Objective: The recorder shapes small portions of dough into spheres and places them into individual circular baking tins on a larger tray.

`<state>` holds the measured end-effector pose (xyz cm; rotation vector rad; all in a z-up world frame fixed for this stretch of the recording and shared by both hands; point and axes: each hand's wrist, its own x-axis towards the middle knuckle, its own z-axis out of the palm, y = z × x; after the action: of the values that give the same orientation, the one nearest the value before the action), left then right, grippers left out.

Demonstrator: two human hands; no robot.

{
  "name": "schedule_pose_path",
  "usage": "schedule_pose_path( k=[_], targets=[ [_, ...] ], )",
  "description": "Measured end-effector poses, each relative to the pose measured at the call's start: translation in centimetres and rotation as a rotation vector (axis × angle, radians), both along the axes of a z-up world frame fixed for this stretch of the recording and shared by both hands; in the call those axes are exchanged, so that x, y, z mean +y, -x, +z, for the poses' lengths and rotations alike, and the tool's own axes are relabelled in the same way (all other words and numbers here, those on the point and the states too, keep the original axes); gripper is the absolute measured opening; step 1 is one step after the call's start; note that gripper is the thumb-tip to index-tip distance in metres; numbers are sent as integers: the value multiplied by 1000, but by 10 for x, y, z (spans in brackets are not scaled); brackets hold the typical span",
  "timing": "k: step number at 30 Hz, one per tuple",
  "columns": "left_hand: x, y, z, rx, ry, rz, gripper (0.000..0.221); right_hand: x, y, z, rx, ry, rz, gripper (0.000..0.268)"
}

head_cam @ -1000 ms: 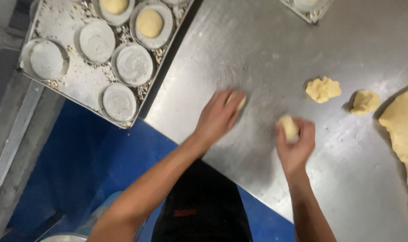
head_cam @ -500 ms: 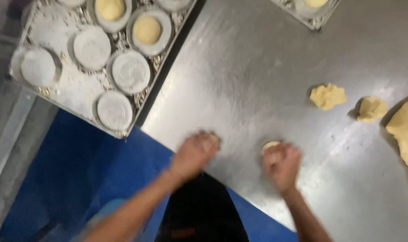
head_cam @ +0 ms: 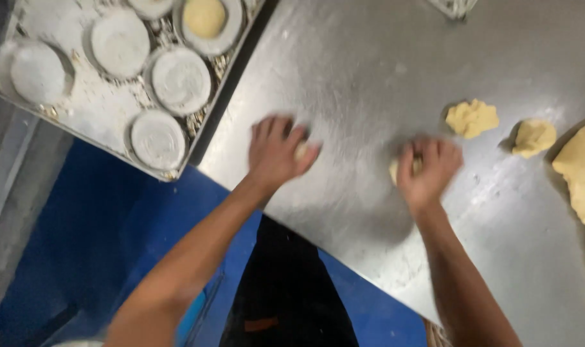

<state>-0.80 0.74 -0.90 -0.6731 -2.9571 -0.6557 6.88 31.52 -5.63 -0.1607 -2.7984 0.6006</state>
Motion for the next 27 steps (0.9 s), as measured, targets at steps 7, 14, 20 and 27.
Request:
schedule_pose_path(
  k=[7,14,20,27],
  targets=[
    [27,-70,-22,122,2,-62,40,-56,-29,22,100,164,182,26],
    [59,-9,-20,99,-55,55,33,-56,24,20,7,29,40,23],
    [3,-61,-16,-10,-10,-115,38,-21,-39,26,27,60,257,22],
    [68,-17,-14,47,-67,76,33,-61,23,4,105,132,14,24]
  ],
)
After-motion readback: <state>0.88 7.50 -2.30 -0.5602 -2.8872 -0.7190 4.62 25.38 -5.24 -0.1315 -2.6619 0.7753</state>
